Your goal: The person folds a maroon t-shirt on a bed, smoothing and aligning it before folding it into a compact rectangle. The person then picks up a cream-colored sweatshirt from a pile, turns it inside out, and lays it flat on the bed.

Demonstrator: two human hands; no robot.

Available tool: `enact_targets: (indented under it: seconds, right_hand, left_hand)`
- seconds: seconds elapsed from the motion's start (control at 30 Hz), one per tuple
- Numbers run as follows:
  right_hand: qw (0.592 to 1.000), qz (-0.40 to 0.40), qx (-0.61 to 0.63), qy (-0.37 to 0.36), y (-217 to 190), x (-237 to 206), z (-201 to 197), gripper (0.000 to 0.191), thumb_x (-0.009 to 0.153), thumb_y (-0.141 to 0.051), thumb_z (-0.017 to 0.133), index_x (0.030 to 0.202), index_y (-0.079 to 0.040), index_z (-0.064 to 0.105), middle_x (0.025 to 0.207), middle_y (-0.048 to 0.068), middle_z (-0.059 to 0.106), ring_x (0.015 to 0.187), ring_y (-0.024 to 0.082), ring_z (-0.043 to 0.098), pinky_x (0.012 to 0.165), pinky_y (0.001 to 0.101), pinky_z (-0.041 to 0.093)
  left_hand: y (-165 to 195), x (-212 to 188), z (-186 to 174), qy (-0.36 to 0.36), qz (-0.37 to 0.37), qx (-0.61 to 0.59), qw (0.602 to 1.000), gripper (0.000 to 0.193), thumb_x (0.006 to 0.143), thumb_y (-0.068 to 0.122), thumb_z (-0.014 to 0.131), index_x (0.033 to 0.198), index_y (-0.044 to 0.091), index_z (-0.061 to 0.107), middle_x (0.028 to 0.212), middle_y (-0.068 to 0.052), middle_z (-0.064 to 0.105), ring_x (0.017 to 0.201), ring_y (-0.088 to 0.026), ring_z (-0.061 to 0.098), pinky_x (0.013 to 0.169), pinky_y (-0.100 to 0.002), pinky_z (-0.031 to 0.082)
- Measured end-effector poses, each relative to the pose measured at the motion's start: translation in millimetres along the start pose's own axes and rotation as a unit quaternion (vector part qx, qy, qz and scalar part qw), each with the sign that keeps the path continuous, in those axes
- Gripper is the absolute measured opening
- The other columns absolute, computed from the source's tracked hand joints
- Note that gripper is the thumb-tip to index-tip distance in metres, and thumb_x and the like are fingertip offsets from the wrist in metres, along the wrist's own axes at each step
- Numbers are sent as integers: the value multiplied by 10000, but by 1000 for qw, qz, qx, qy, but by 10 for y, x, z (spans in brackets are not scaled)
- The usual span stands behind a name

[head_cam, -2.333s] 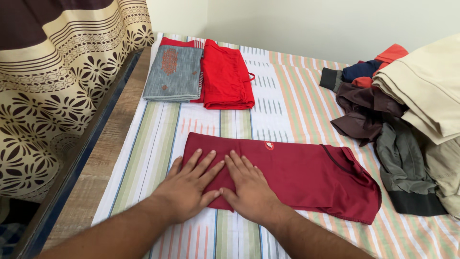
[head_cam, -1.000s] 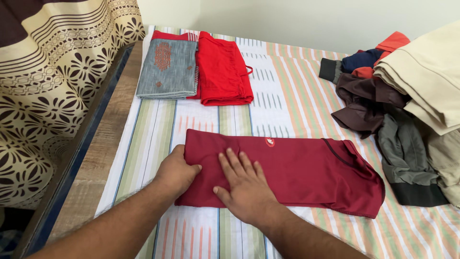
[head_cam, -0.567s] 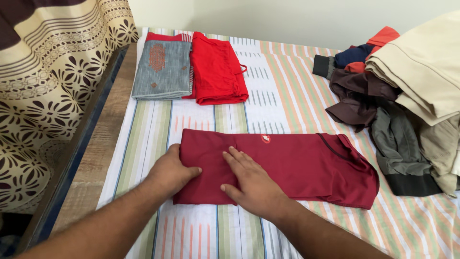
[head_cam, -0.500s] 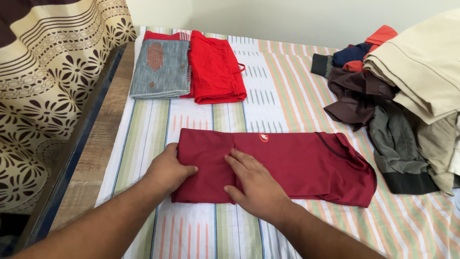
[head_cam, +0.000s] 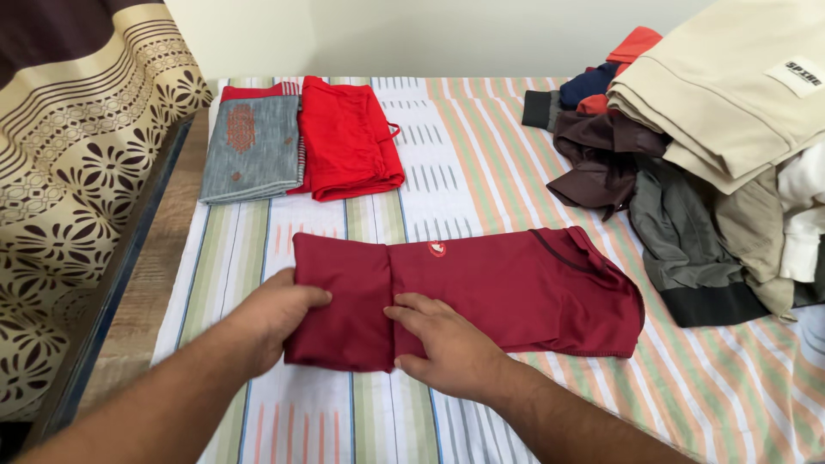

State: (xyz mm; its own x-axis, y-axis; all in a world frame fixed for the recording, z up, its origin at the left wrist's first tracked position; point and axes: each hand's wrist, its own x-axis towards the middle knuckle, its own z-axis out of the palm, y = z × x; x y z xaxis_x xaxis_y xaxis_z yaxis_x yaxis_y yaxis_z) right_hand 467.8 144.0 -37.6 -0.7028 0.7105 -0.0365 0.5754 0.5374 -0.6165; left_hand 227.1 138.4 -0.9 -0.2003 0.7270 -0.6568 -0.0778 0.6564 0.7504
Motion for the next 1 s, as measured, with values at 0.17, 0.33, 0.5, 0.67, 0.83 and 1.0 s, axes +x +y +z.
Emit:
enact_targets:
  seconds: [0.17, 0.33, 0.5, 0.67, 0.83, 1.0]
  right_hand:
    - [995, 21, 95, 9, 148, 2, -32, 699, 845, -248, 734, 1468, -76, 468, 1549, 147, 432, 1429, 305, 432, 1140, 392, 392]
    - [957, 74, 270, 82, 207, 174, -90, 623, 913, -353, 651, 1454, -70, 526, 1466, 141, 600, 1378, 260, 564, 1130, 365, 442]
    - [822, 226, 517, 80, 173, 297, -381, 733, 914, -576, 500, 1484, -115, 500, 1485, 149, 591, 1356, 302, 564, 1101, 462, 442]
    - [776, 276, 565, 40, 70, 232, -672, 812, 890, -667, 439, 1527, -164, 415, 1536, 130, 494, 1402, 341, 506, 1113, 570, 433]
    - [778, 300, 551, 45, 97, 130, -773, 803, 893, -647, 511, 1484, -104, 482, 1486, 75, 566, 1389, 222, 499, 1152, 418, 363]
    - [789, 272, 543, 91, 277, 55, -705, 607, 886, -350, 626, 1400, -33, 567, 1293, 114, 681, 1184, 199, 645, 991, 345, 512]
  left_hand:
    - [203, -22, 171, -14, 67, 32, 997, 415, 914, 90, 553, 1324, 35, 588, 1229, -174, 737, 1098, -287, 729, 942, -409, 584]
    - [275, -29, 458, 6, 114, 45, 992, 427, 852, 70, 553, 1269, -3, 608, 1165, -206, 728, 1017, -332, 725, 864, -445, 594]
    - [297, -4, 859, 18, 154, 56, 986, 459, 809, 71, 545, 1253, -30, 596, 1149, -237, 711, 1006, -354, 722, 834, -468, 598]
    - [267, -86, 1197, 41, 189, 165, 967, 485, 852, 188, 583, 1283, -33, 598, 1221, -252, 703, 1102, -339, 708, 921, -426, 570]
    - [270, -257, 1385, -21, 153, 173, 973, 649, 943, 371, 551, 1483, 26, 445, 1413, -204, 587, 1308, -296, 586, 1081, -377, 464]
    - [139, -318, 1385, -112, 152, 189, 964, 628, 910, 365, 549, 1474, 93, 497, 1417, -135, 642, 1308, -249, 619, 1078, -345, 458]
